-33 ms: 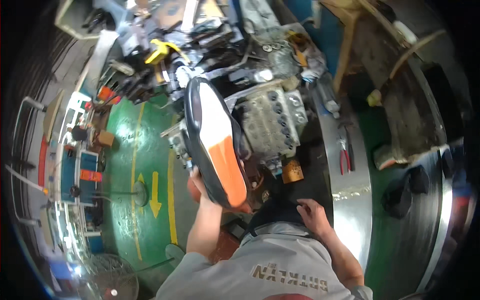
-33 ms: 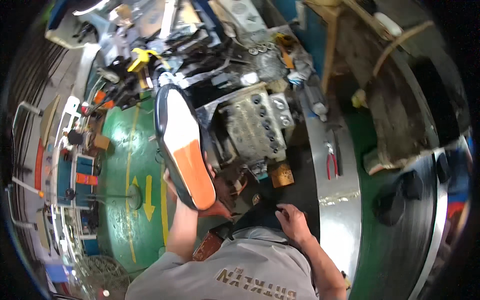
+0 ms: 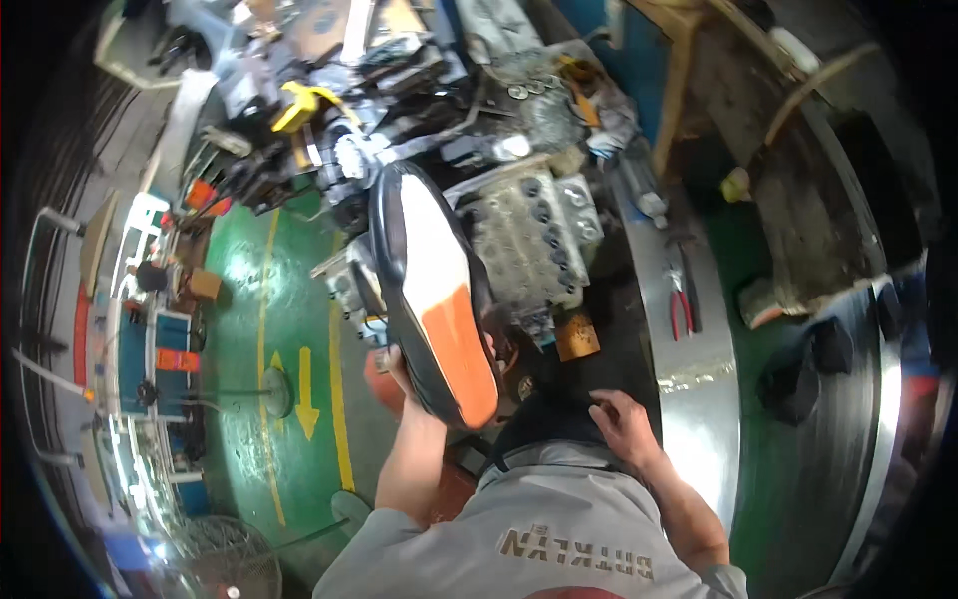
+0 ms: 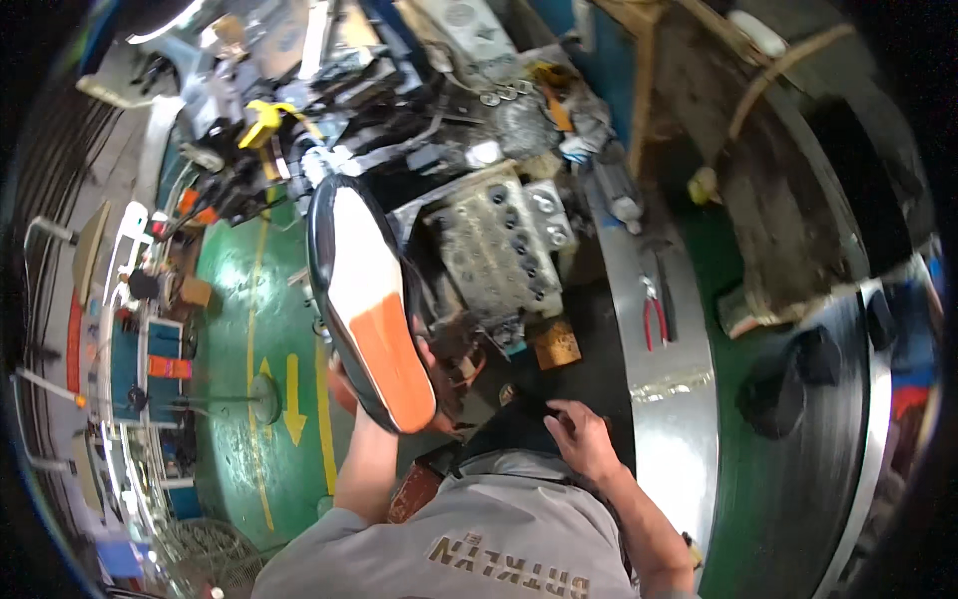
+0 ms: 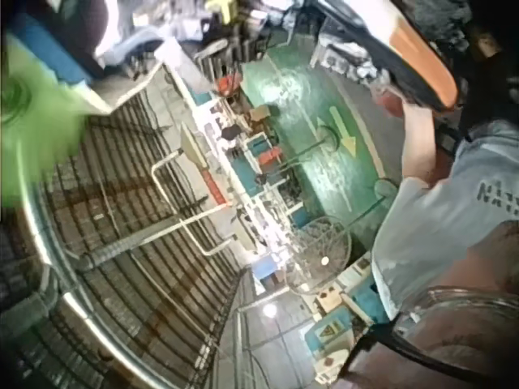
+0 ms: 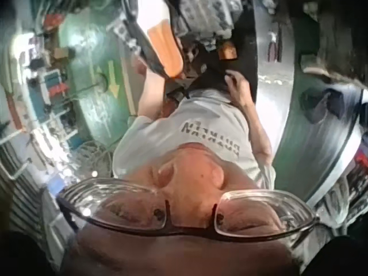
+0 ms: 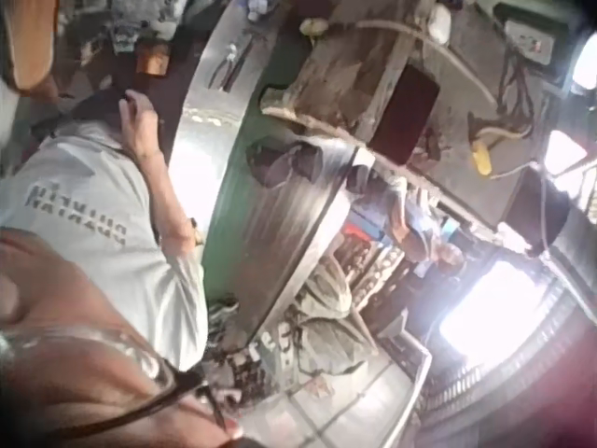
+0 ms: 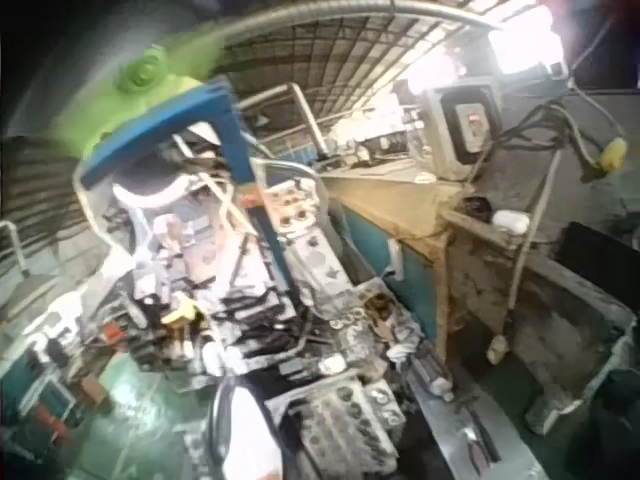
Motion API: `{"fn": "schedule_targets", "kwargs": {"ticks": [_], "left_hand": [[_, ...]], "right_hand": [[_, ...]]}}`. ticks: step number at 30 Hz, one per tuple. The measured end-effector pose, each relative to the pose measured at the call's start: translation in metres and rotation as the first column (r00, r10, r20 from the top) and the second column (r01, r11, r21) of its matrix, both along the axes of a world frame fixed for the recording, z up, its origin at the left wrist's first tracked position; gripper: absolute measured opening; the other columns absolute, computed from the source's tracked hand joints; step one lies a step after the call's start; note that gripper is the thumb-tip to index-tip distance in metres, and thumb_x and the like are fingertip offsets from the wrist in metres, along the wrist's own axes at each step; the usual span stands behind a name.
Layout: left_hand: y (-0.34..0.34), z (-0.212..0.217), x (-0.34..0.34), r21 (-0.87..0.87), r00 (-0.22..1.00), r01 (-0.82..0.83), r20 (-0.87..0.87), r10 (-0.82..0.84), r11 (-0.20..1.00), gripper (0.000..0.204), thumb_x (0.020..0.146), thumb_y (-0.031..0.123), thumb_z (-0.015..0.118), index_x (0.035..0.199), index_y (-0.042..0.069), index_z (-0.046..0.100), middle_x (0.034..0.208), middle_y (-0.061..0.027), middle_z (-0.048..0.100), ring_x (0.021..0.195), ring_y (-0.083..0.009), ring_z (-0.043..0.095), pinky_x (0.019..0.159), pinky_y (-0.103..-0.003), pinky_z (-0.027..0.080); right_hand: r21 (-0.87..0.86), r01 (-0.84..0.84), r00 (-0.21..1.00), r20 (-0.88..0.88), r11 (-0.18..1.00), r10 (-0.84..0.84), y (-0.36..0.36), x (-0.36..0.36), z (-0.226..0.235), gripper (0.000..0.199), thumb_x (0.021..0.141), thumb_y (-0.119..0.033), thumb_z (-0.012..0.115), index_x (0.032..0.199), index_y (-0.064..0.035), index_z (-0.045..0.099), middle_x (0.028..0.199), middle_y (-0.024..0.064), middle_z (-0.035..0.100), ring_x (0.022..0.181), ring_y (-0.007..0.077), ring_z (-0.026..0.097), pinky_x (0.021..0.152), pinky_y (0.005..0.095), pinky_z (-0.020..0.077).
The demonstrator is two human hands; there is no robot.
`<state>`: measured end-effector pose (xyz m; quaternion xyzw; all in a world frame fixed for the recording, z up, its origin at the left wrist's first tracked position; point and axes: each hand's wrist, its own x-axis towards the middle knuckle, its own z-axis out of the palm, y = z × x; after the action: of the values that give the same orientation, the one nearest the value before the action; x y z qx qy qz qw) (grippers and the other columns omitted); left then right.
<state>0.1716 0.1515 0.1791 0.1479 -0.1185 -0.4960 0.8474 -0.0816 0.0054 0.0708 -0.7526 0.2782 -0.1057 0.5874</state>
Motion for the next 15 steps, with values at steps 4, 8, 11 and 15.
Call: {"fn": "schedule_targets", "kwargs": {"ticks": [4, 8, 11, 15], "left_hand": [[-0.034, -0.049, -0.057, 0.071, 0.983, 0.178, 0.038, -0.181, 0.981, 0.096, 0.072, 0.055, 0.069, 0.146, 0.005, 0.033, 0.143, -0.0221, 0.041, 0.129, -0.0416, 0.042, 0.112, -0.052, 0.03], [-0.06, -0.061, -0.101, 0.411, 0.908, 0.373, 0.023, -0.419, 0.832, 0.083, 0.077, 0.045, 0.067, 0.142, 0.003, 0.038, 0.136, -0.0148, 0.051, 0.121, -0.0269, 0.054, 0.105, -0.042, 0.042], [-0.084, -0.096, -0.135, 0.654, 0.89, 0.331, 0.024, -0.456, 0.68, 0.054, 0.086, 0.019, 0.059, 0.134, -0.003, 0.046, 0.126, -0.0126, 0.058, 0.112, -0.0246, 0.059, 0.097, -0.038, 0.048], [-0.094, -0.158, -0.16, 0.742, 0.635, 0.548, -0.069, -0.77, 0.385, 0.067, 0.094, 0.053, 0.053, 0.136, 0.0, 0.044, 0.132, -0.0116, 0.053, 0.121, -0.0209, 0.051, 0.104, -0.038, 0.04]], "right_hand": [[0.247, 0.082, 0.971, 0.198, 0.966, -0.133, -0.014, -0.015, 0.032, 0.041, 0.086, -0.012, 0.069, 0.124, -0.0036, 0.056, 0.079, 0.0014, 0.051, 0.072, 0.0097, 0.05, 0.067, 0.0263, 0.046], [0.437, -0.126, 0.89, 0.446, 0.891, -0.093, -0.021, -0.026, 0.041, 0.105, 0.079, -0.021, 0.08, 0.152, -0.0067, 0.006, 0.13, 0.013, 0.047, 0.122, 0.0219, 0.047, 0.107, 0.0383, 0.0348], [0.573, 0.237, 0.896, 0.182, 0.784, -0.404, -0.006, -0.043, 0.028, 0.106, 0.08, -0.017, 0.079, 0.152, -0.0078, 0.002, 0.139, 0.0139, 0.041, 0.128, 0.0221, 0.042, 0.108, 0.0375, 0.0338], [0.927, 0.309, 0.657, -0.045, 0.215, -0.752, 0.001, -0.104, 0.01, 0.081, 0.082, -0.011, 0.073, 0.147, -0.0079, 0.024, 0.134, 0.0124, 0.047, 0.123, 0.0231, 0.047, 0.105, 0.0386, 0.0398]]}}
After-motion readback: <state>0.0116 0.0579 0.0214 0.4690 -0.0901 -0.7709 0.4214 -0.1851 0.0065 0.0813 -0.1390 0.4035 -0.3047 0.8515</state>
